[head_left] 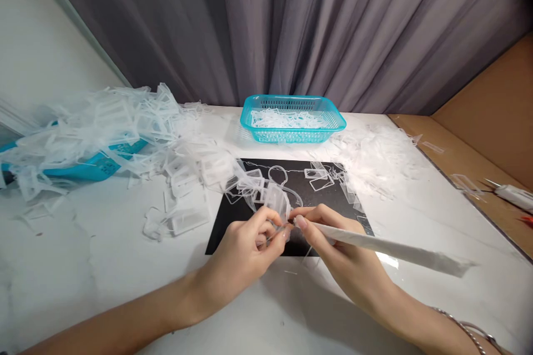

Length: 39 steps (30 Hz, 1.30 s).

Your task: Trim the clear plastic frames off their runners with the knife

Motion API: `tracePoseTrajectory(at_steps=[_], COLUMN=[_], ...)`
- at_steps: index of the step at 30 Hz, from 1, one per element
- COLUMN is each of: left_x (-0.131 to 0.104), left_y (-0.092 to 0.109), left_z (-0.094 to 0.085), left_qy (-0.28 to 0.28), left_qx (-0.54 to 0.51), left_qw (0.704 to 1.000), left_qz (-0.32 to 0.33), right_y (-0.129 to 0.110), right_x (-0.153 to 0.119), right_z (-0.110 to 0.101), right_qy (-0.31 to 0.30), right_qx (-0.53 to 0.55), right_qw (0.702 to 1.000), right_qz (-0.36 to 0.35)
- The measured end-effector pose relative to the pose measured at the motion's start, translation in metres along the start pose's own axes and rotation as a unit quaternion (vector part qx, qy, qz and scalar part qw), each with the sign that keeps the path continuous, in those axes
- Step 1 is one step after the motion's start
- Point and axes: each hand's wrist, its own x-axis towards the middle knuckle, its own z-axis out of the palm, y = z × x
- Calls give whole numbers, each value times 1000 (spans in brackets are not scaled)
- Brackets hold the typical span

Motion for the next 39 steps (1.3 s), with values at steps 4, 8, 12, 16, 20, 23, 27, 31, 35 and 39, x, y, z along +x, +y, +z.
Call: tracePoseTrajectory(at_steps=[4,8,12,16,20,23,27,31,35,39], left_x=[-1,0,2,2,1,0,0,-1,-1,-1], left_y=[-2,-1,1,4,7,8,8,7,6,6], left_z=[0,-3,-6,-7,-8,-9,-10,-10,-10,-10], left_qy=[-10,-37,-54,-55,-58,-60,-64,-66,-68,-70], left_qx=[39,40,18,-25,-47,-57,-73,-82,-77,-71], left_qw=[999,998,998,998,996,995,994,994,994,994], left_qz=[20,13,-2,-24,-40,-46,-44,-40,-35,-38], right_y=[0,0,-3,-6,-7,-8,-9,-10,-10,-8], right_x=[0,0,2,4,5,6,6,6,7,7], right_z=[0,-1,-3,-6,-9,-11,-12,-13,-14,-14], right_qy=[-8,-23,-30,-29,-40,-43,-47,-52,-57,-65], right_qx=[-5,-3,31,54,62,77,85,60,48,41], right_qw=[1000,1000,998,993,989,988,987,988,990,991], right_qz=[15,18,50,104,129,126,132,134,122,112])
